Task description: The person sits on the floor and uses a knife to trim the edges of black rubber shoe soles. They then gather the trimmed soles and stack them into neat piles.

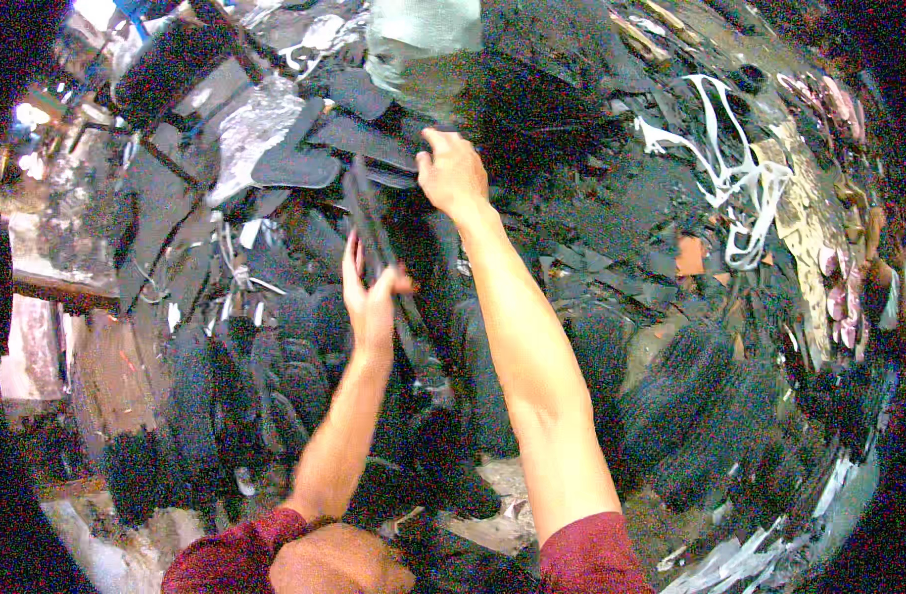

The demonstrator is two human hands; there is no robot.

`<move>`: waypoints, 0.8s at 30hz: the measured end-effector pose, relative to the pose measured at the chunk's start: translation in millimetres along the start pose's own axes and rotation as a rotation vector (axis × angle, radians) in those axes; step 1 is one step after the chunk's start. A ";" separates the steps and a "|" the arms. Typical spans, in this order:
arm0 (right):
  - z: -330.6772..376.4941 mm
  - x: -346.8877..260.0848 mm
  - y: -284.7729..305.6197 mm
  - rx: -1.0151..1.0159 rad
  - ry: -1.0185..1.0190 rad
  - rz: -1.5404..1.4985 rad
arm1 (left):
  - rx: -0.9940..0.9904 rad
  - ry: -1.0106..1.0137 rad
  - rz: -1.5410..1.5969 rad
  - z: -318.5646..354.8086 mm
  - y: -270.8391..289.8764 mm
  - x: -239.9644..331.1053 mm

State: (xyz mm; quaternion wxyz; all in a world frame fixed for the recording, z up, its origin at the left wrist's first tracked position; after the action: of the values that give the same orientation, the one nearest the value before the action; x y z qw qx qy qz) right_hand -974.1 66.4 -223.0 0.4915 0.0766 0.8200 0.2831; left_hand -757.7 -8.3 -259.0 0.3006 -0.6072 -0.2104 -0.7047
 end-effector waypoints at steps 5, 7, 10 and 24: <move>-10.2 -31.8 -93.8 -0.374 -0.084 0.405 | 0.158 -0.016 -0.120 117.4 53.4 -1.1; 3.4 -33.0 -107.5 -0.555 -0.049 0.537 | 0.124 0.150 -0.095 148.4 44.8 -22.0; 26.3 -25.9 -103.4 -0.560 -0.147 0.372 | 0.097 0.212 -0.055 164.6 34.0 -44.8; 321.2 -78.6 122.1 -0.017 -0.443 0.024 | 0.031 0.384 0.101 152.9 14.3 -106.1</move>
State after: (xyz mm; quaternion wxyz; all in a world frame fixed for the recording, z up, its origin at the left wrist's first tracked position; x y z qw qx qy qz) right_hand -680.2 260.7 -211.8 0.6567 0.1425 0.6888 0.2721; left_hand -627.8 100.3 -337.5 0.3796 -0.4668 -0.1295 -0.7882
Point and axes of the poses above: each hand's wrist, its own z-axis away from the middle knuckle, its own y-axis out of the back of the hand, x = y × z, the point moved 10 cm from there along -z, towards the middle knuckle, and after that the axes turned 7 degrees about -z, right-handed, at the moved point
